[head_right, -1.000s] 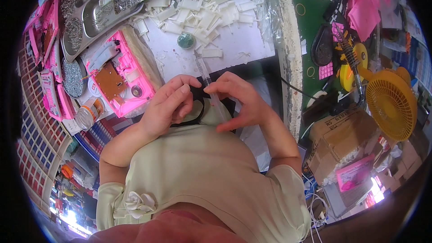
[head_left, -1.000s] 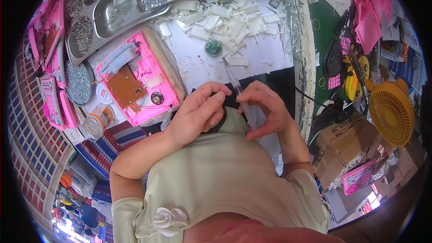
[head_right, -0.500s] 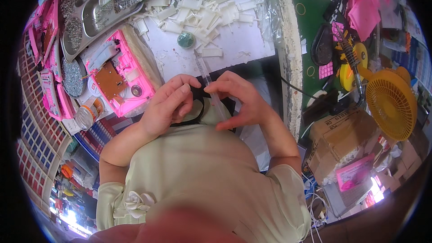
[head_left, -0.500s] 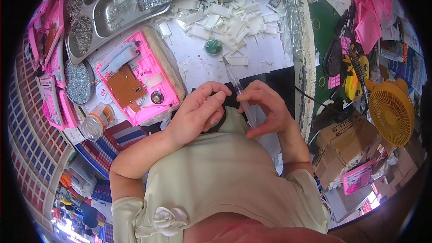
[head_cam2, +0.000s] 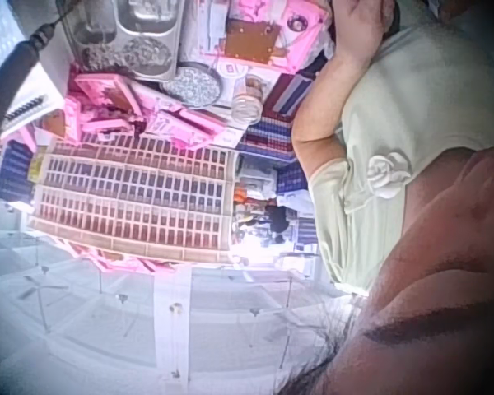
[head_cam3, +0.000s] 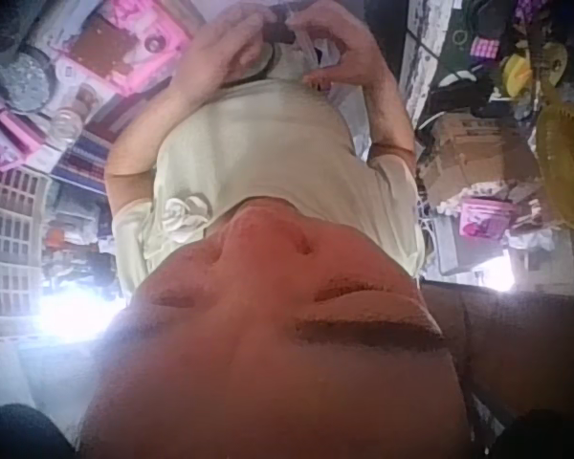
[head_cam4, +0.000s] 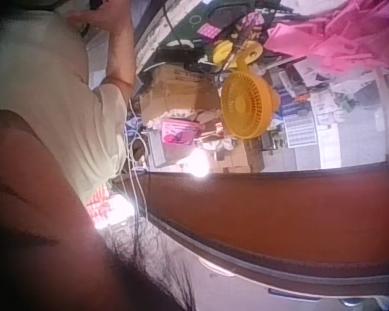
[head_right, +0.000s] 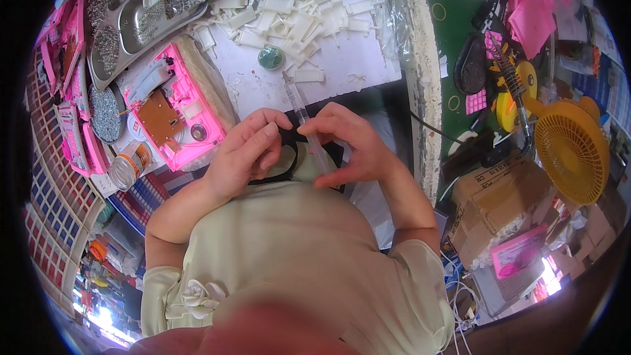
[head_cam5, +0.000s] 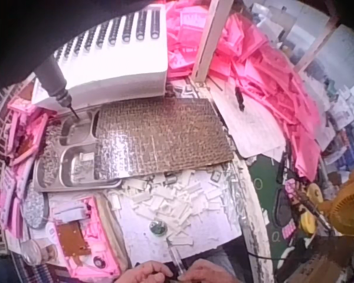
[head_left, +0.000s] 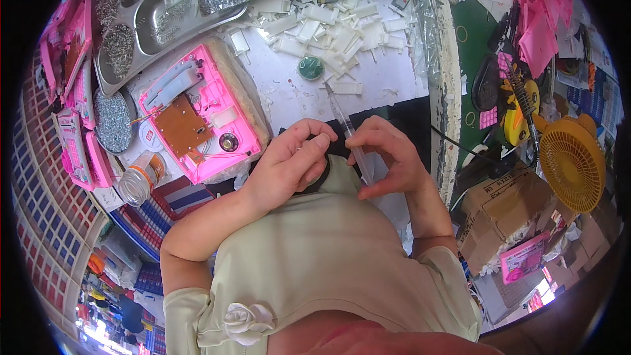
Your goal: Assembling a toy cash register by installing components and applying lubricant with a syringe.
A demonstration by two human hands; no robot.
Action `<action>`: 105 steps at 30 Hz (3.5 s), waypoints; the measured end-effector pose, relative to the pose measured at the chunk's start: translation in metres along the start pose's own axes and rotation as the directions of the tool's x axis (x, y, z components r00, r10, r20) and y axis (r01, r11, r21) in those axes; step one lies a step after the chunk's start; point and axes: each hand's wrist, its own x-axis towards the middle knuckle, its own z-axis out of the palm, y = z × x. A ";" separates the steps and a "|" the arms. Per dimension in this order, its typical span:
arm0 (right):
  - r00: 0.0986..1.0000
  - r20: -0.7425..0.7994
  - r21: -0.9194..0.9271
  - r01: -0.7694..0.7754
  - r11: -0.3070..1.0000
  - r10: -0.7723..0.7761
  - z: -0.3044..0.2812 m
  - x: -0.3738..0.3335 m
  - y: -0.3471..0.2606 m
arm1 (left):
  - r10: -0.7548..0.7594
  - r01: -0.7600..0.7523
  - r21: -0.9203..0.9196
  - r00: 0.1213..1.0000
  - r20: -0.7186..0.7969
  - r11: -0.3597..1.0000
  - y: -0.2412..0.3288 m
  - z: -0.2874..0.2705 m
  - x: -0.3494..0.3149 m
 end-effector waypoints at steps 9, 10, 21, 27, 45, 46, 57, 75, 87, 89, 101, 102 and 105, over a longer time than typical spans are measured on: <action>1.000 -0.010 0.024 0.000 1.000 0.001 0.001 0.000 -0.001 | 0.000 0.000 0.010 1.000 -0.009 1.000 0.002 0.002 0.000; 1.000 -0.011 0.021 0.004 1.000 -0.003 0.001 0.000 0.000 | 0.003 -0.003 0.012 1.000 -0.011 1.000 0.002 0.002 0.000; 1.000 -0.016 -0.003 0.014 1.000 -0.014 0.001 0.001 -0.001 | 0.002 -0.002 0.002 1.000 0.010 1.000 0.002 0.000 0.000; 1.000 -0.021 0.032 0.014 0.999 -0.013 0.002 0.002 0.000 | 0.007 -0.007 0.006 1.000 0.005 1.000 0.001 0.000 0.001; 1.000 -0.015 -0.006 0.005 1.000 -0.006 -0.001 0.002 -0.001 | 0.012 -0.012 0.015 1.000 0.012 1.000 0.003 0.001 0.001; 1.000 -0.017 -0.010 0.009 1.000 -0.009 -0.001 0.002 -0.001 | 0.009 -0.010 0.016 1.000 0.007 1.000 0.003 0.001 0.001; 0.997 -0.052 0.163 0.072 0.984 -0.065 -0.010 -0.002 -0.011 | 0.027 -0.027 0.010 1.000 -0.002 1.000 0.003 0.002 0.002; 0.990 -0.089 0.580 -0.037 0.814 0.108 -0.054 0.007 -0.005 | 0.022 -0.023 -0.028 0.999 -0.024 0.999 0.003 -0.001 -0.001; 0.993 -0.050 0.607 -0.057 0.793 0.109 -0.062 0.020 -0.008 | 0.032 -0.032 -0.027 0.999 0.006 0.999 0.004 -0.004 0.000; 0.993 -0.042 0.597 -0.064 0.799 0.111 -0.064 0.022 -0.008 | 0.023 -0.023 -0.041 1.000 -0.004 0.999 0.003 -0.004 -0.001; 0.993 0.032 0.808 -0.093 0.582 0.115 -0.074 0.036 0.001 | 0.029 -0.030 -0.054 0.999 -0.015 0.998 0.005 -0.006 -0.001; 0.993 0.036 0.820 -0.095 0.564 0.115 -0.075 0.037 0.002 | 0.029 -0.030 -0.056 0.999 -0.014 0.998 0.004 -0.006 -0.001; 0.993 0.043 0.843 -0.097 0.530 0.114 -0.075 0.039 0.003 | 0.021 -0.023 -0.058 0.999 -0.032 0.998 0.005 -0.006 -0.001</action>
